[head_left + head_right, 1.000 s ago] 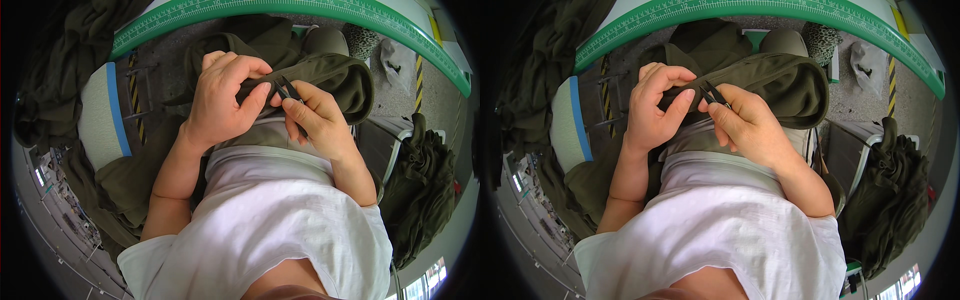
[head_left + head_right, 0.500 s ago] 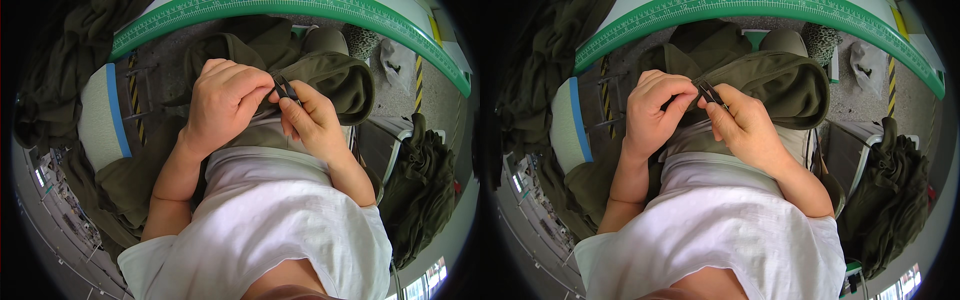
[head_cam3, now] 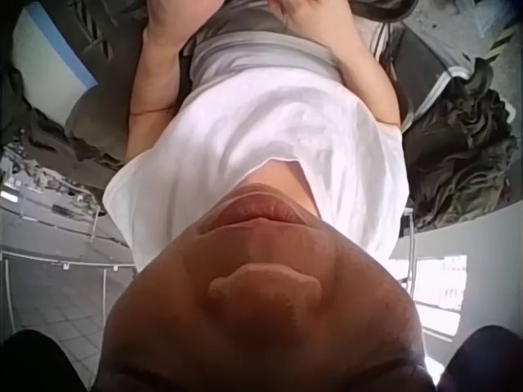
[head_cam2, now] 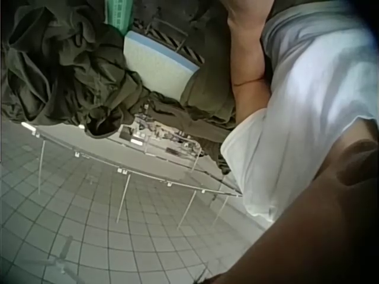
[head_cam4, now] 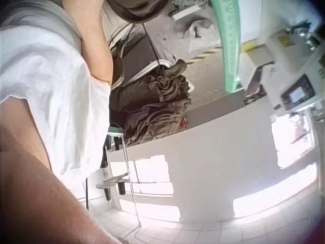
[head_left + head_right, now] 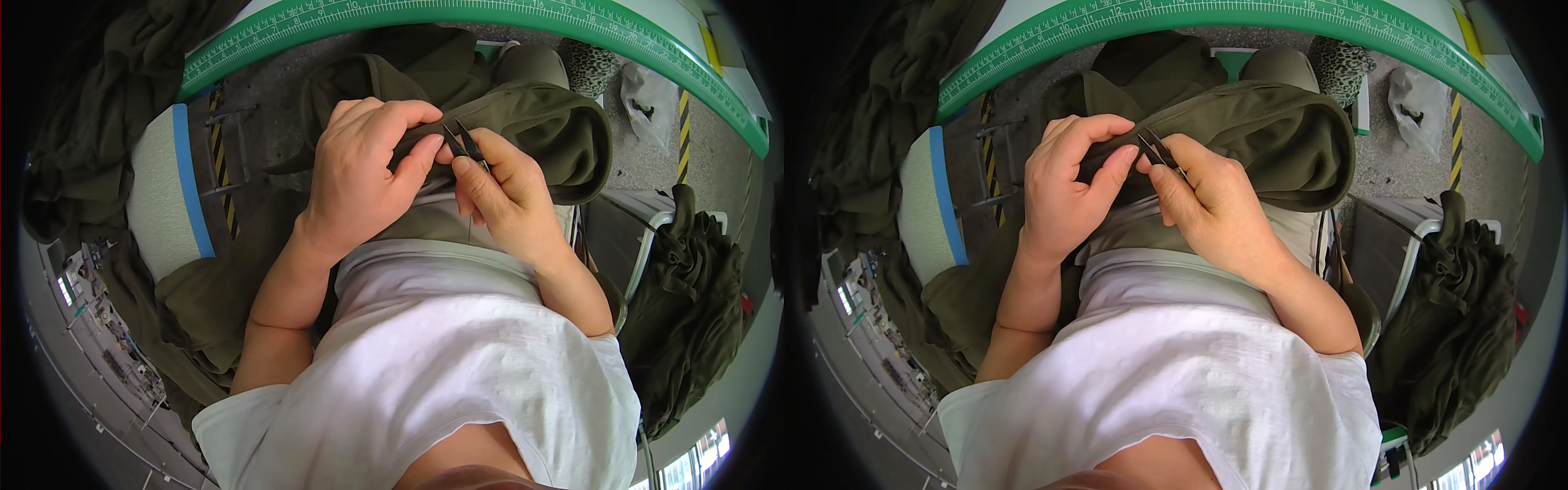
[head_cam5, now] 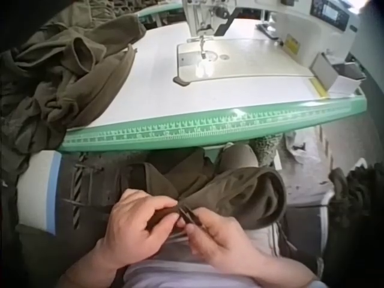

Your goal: Inspect and trim excess threads from olive green textile garments using industrial snippers.

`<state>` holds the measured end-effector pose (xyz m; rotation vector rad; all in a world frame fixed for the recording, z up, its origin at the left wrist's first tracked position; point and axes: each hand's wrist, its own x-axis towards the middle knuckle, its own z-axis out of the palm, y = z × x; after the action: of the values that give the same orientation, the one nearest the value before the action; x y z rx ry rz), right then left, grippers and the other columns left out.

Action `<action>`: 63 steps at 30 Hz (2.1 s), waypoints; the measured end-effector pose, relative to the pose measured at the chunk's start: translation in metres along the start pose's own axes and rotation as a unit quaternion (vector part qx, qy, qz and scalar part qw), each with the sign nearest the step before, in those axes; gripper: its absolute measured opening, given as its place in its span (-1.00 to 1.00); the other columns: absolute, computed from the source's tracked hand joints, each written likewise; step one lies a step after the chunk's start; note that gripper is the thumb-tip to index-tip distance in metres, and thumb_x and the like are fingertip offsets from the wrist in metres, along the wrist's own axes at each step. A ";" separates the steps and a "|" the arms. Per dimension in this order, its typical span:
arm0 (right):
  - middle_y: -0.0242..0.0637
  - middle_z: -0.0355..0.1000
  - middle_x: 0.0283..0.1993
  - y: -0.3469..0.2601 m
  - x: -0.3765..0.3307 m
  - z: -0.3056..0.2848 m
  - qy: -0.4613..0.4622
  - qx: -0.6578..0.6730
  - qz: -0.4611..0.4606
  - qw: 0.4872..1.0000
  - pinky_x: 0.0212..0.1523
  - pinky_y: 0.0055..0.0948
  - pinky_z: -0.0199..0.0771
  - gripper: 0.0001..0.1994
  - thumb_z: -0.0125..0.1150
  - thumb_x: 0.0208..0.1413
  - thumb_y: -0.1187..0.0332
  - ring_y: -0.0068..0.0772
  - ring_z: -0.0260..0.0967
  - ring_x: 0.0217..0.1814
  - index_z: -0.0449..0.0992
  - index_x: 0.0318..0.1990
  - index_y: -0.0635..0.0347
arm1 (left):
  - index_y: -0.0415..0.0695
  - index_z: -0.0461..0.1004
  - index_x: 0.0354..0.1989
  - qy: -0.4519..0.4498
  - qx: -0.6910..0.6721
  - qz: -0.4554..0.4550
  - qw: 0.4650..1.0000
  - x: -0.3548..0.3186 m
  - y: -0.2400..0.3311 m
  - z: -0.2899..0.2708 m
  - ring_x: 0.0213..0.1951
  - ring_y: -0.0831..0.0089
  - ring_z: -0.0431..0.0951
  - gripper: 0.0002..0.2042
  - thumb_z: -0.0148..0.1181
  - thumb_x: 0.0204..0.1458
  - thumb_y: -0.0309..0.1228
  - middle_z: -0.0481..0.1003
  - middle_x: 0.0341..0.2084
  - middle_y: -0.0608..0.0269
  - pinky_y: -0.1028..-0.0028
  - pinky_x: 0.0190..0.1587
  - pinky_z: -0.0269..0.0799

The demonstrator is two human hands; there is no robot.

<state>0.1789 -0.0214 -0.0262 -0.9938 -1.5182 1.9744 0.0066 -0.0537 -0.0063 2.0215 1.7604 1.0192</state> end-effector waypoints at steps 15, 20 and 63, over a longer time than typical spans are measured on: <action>-0.43 0.30 -0.63 0.010 0.001 0.004 0.101 -0.161 -0.100 0.977 -0.60 -0.68 0.08 -0.64 0.08 0.11 0.56 -0.73 0.10 -0.63 0.24 0.08 0.25 | -0.11 0.48 -0.46 0.002 0.011 0.065 0.998 0.000 -0.007 0.002 -0.48 0.35 0.48 -0.92 0.24 -0.15 -0.56 0.52 -0.53 0.33 0.41 -0.32 0.29; -0.39 0.32 -0.61 0.011 0.003 0.003 0.087 -0.178 -0.137 0.971 -0.59 -0.65 0.09 -0.56 0.08 0.07 0.61 -0.71 0.11 -0.62 0.19 0.13 0.24 | -0.12 0.48 -0.46 -0.003 0.012 0.074 0.997 0.001 -0.008 0.000 -0.47 0.35 0.48 -0.91 0.25 -0.16 -0.56 0.52 -0.53 0.32 0.41 -0.32 0.29; -0.22 0.43 -0.51 0.031 0.008 0.000 0.087 -0.335 -0.358 0.867 -0.62 -0.49 0.33 -0.61 0.20 -0.19 0.68 -0.35 0.37 -0.64 0.38 -0.10 0.35 | -0.21 0.20 0.06 -0.088 -0.351 -0.229 0.903 -0.004 -0.004 -0.004 -0.54 0.70 0.30 -0.58 0.04 -0.03 -0.65 0.38 -0.59 0.41 0.65 -0.47 0.24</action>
<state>0.1761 -0.0248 -0.0576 -0.6488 -2.1119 0.8247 0.0012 -0.0575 -0.0070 1.1462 1.3858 1.0596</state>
